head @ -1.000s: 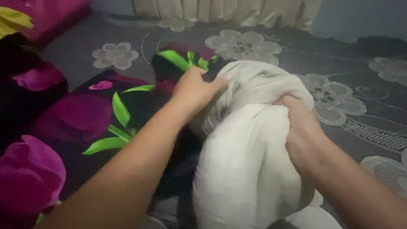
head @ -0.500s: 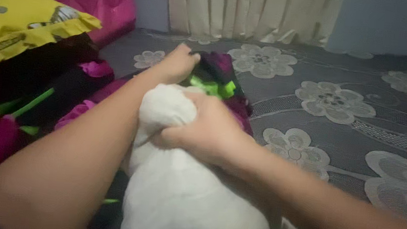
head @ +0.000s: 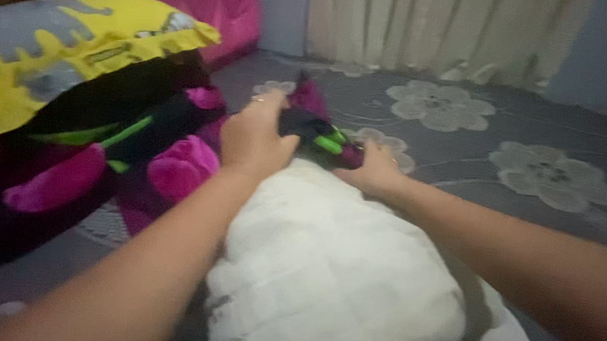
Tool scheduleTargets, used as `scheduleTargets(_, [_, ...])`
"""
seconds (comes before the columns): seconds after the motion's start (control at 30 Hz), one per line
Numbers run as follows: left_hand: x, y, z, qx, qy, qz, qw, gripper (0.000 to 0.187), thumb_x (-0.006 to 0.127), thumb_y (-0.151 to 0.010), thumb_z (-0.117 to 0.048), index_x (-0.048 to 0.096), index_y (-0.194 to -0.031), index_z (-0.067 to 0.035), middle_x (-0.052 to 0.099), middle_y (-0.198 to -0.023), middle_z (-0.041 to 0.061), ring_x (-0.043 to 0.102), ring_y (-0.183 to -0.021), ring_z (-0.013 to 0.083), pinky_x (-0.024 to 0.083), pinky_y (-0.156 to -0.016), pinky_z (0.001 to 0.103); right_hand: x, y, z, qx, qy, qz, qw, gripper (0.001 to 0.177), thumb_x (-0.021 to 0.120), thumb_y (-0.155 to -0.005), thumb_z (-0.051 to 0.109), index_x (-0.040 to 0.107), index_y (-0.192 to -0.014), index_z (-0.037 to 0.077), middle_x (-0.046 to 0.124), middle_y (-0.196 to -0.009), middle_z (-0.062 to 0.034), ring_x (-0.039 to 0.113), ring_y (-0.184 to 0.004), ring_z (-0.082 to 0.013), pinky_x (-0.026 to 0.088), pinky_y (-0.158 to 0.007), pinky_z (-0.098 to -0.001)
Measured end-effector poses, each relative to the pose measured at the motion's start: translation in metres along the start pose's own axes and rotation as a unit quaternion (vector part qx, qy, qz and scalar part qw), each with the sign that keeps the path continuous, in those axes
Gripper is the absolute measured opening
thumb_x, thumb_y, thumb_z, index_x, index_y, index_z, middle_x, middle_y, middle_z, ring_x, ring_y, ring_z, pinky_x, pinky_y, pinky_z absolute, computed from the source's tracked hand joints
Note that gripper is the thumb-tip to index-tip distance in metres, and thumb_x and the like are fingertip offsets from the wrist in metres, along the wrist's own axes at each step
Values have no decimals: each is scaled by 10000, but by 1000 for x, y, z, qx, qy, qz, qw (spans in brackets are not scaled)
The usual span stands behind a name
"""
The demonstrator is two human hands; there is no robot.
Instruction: The person takes pillowcases from a shelf, inserts pillows into the pillowcases by hand, and places the pillows on the bed.
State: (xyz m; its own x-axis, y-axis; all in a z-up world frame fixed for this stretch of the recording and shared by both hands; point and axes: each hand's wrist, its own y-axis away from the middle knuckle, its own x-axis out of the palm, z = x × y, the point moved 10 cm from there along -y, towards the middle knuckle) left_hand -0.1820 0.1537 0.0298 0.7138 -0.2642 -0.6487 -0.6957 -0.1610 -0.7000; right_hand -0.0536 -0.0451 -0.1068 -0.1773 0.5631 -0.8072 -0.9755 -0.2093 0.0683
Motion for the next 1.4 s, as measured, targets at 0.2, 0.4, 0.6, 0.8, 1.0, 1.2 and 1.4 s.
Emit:
scheduleTargets(0.2, [-56,46,30,19,-70,-22,997,519,854,-679,-165,638,-1151,-141,627,-1152,97,627,-1119,344,540,-856,482,-1,-39,-63,2,116,-51,992,309,598,-965,276,723,-1044,5,742,-889,-222,736,-808,-356,567,-746,-496])
scheduleTargets(0.4, [-27,149,134,-338,-98,97,931,609,874,-737,-219,589,-1273,-166,549,-1363,97,559,-1270,325,528,-976,483,-12,-23,-72,21,109,-66,992,319,612,-961,287,710,-1084,9,732,-940,-219,724,-858,-352,561,-781,-497])
scheduleTargets(0.6, [108,166,196,-511,420,99,743,619,827,-792,-248,518,-1280,-27,613,-1187,239,715,-926,361,614,-750,471,-35,33,-48,-8,25,-103,994,337,627,-956,298,696,-1124,13,722,-991,-217,711,-908,-347,555,-815,-497])
scheduleTargets(0.8, [135,33,224,-261,261,-47,928,334,757,-823,-184,659,-1113,-53,747,-969,163,700,-841,303,549,-765,425,-73,78,-39,-18,-26,-143,989,362,642,-952,309,683,-1163,18,712,-1042,-215,699,-958,-343,548,-850,-498])
scheduleTargets(1.0, [91,22,83,-151,46,88,984,666,773,-786,-259,482,-1382,-202,699,-1117,216,682,-1014,433,519,-845,536,-103,97,-37,-32,-31,-161,986,392,656,-948,319,670,-1203,22,701,-1093,-213,686,-1008,-339,542,-884,-498])
scheduleTargets(1.2, [170,124,23,-301,382,183,854,640,782,-770,-258,526,-1351,-181,715,-1117,197,693,-1012,397,529,-851,503,-96,115,-67,-1,-34,-169,985,427,671,-943,330,657,-1242,26,691,-1144,-210,674,-1058,-335,536,-918,-498])
scheduleTargets(1.4, [183,181,-30,-303,413,204,834,615,792,-754,-258,571,-1320,-160,732,-1118,178,703,-1011,361,539,-856,469,-103,137,-91,19,-21,-173,985,464,685,-939,341,644,-1282,31,681,-1195,-208,662,-1108,-330,529,-953,-499])
